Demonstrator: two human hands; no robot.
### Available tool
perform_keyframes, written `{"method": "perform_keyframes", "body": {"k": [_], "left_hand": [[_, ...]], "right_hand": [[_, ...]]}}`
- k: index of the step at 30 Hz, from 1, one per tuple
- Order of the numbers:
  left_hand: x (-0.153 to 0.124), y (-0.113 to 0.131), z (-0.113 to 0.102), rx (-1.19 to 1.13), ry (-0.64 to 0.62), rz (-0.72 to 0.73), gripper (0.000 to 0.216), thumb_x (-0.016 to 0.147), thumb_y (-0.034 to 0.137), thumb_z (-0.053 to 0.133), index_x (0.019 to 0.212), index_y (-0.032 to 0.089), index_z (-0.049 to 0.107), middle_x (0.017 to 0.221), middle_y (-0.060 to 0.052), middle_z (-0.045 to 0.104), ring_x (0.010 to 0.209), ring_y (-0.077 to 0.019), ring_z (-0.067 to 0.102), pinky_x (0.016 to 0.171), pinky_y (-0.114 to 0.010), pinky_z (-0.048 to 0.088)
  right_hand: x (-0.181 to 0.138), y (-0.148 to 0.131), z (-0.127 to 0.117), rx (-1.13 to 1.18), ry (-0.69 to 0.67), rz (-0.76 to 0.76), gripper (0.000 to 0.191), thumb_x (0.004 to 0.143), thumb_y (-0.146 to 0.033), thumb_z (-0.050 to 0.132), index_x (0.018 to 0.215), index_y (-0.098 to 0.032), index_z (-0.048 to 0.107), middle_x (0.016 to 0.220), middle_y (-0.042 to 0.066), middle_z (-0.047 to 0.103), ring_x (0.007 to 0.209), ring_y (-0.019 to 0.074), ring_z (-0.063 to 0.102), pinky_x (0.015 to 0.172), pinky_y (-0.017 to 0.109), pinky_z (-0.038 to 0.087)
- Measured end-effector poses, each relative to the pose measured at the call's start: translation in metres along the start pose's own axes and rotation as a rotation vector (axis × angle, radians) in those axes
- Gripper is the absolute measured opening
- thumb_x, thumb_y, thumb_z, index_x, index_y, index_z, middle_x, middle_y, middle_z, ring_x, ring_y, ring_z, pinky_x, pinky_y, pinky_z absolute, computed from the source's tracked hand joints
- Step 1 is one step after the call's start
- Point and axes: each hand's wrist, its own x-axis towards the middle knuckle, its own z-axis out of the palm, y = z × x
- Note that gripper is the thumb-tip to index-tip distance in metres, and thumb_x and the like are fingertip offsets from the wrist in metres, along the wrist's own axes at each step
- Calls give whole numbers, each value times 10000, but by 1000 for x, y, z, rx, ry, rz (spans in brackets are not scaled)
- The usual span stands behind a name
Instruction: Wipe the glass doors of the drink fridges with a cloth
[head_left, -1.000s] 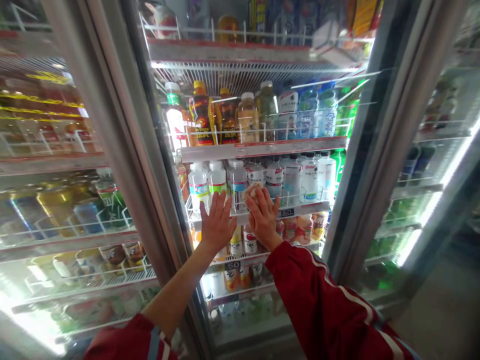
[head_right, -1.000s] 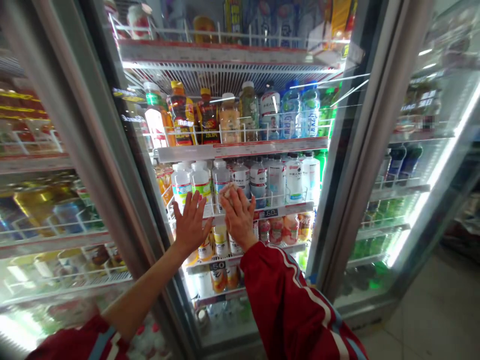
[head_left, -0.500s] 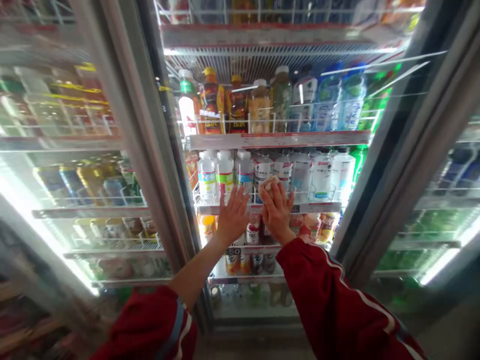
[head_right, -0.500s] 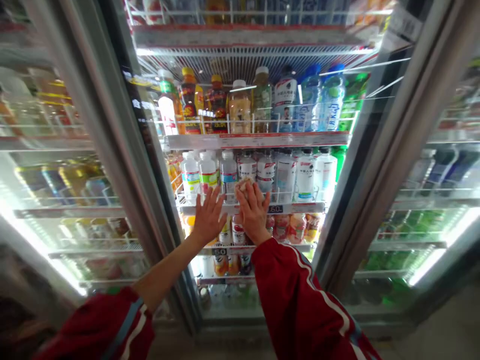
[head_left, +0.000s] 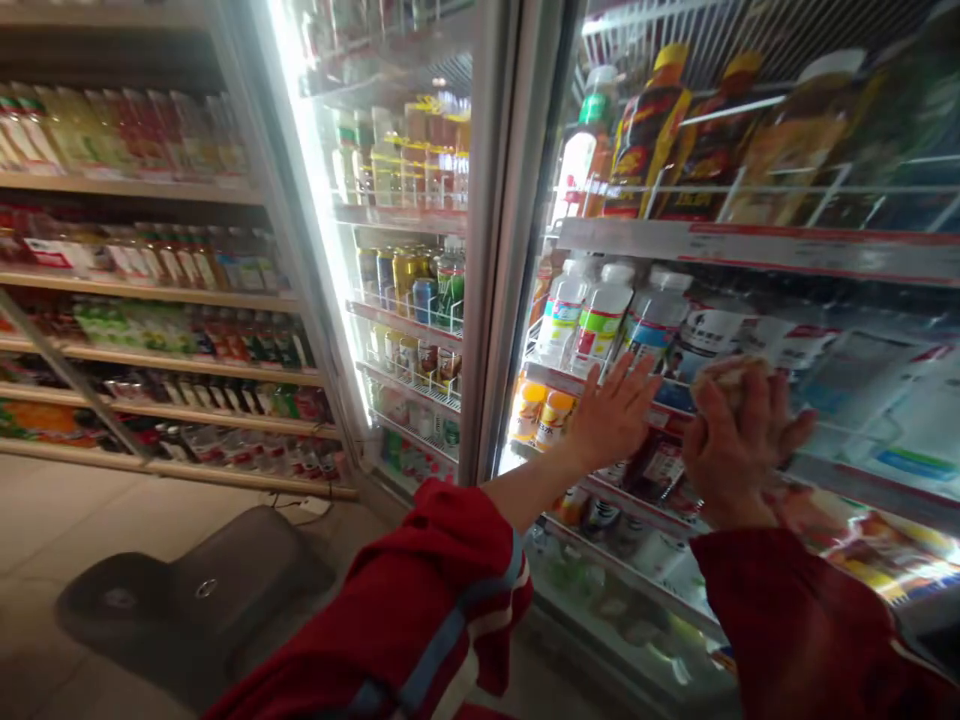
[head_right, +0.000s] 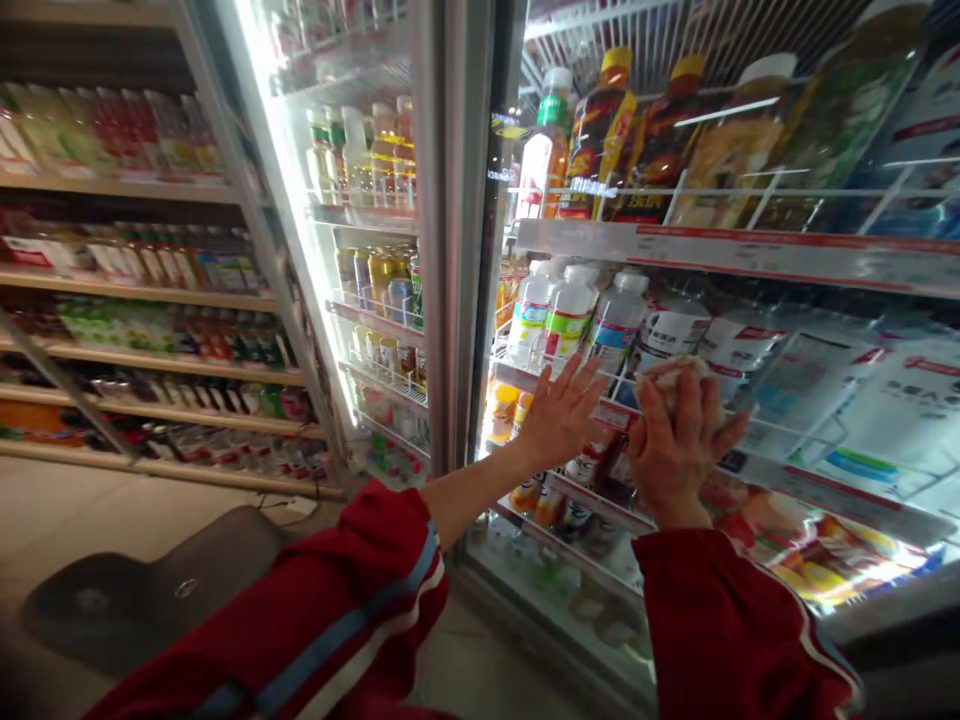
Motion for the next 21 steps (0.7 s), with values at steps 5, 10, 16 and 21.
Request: {"method": "perform_keyframes", "body": {"k": [5,10,16,21], "left_hand": [[-3,10,2,34,-13,13,505,907,266,260,1400,167,310,1513,-27,206,1408,-189,-22,1148,-471,107],[-5,12,2,79,-34,8,525,892,241,286,1412,173,278,1521,-19,176,1410,-202,-6,1141,-476,137],[-4,14,0,77,-1,-6,520,900,280,285,1408,168,288,1515,-27,199,1412,-208,14,1132,-483,170],[-9,1,-8,56,-14,19,509,887,262,300,1386,164,326,1508,-32,222,1406,-189,119,1122,-466,213]], "right_hand": [[2,18,-14,86,-33,111,398,742,-188,503,1118,-217,631,1375,138,436,1320,345,326,1037,643,129],[2,35,-24,98,-28,226,551,638,-136,498,1171,-229,598,1447,127,331,1353,357,247,1014,669,89],[-1,18,-22,153,-106,119,373,729,-234,510,1073,-252,654,1330,112,504,1304,311,370,1060,592,126],[7,36,-39,78,-74,228,590,636,-152,494,1205,-288,568,1445,98,355,1371,288,236,1065,580,54]]}}
